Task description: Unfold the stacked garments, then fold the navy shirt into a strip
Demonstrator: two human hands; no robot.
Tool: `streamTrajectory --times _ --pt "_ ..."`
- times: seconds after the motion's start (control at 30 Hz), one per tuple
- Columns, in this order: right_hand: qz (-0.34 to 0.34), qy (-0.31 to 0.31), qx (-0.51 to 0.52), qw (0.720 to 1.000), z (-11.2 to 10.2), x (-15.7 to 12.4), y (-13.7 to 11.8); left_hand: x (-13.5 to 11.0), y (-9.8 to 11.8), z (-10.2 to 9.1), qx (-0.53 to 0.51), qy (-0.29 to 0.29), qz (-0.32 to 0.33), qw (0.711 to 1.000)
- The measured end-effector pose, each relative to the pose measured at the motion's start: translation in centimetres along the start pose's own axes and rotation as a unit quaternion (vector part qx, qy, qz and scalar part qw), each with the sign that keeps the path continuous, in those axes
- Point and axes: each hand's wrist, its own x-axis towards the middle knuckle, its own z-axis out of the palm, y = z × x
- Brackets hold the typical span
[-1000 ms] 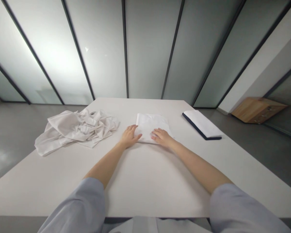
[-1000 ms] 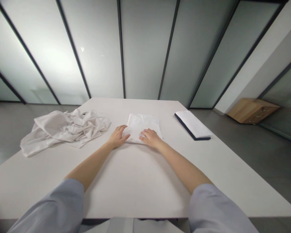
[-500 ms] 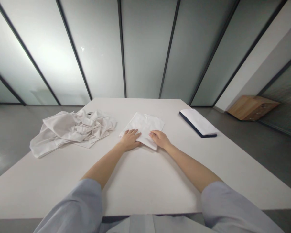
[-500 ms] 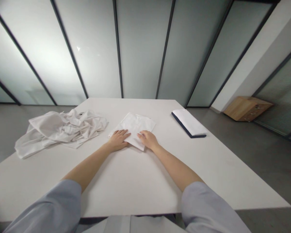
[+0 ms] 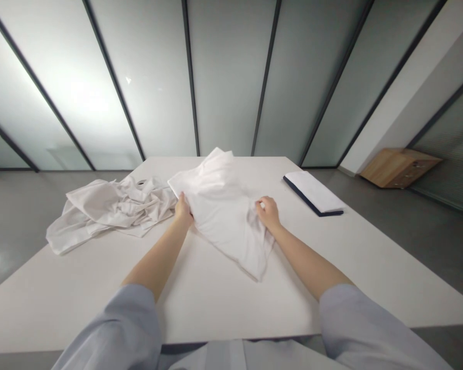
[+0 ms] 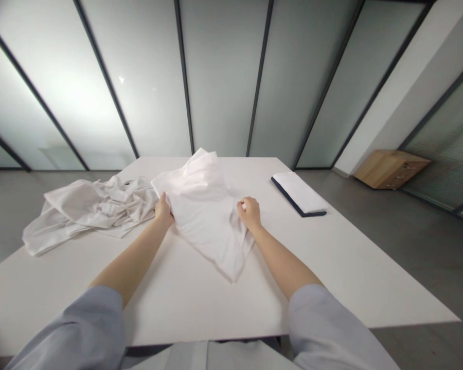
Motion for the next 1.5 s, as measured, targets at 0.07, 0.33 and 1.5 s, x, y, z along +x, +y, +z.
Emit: streamTrajectory --times 0.07,0.33,1.5 --pt "-0.035 -0.109 -0.060 0.992 0.6 -0.3 -0.3 -0.1 -0.1 -0.7 0.116 0.058 0.078 0.988" --pt "0.034 -0.216 -0.211 0.953 0.4 0.1 0.0 -3.9 -0.6 0.0 0.544 -0.005 0.271 0.794" --pt "0.068 -0.372 0.048 0.924 1.1 1.2 0.2 -2.8 -1.7 0.0 0.410 -0.152 0.481 0.760"
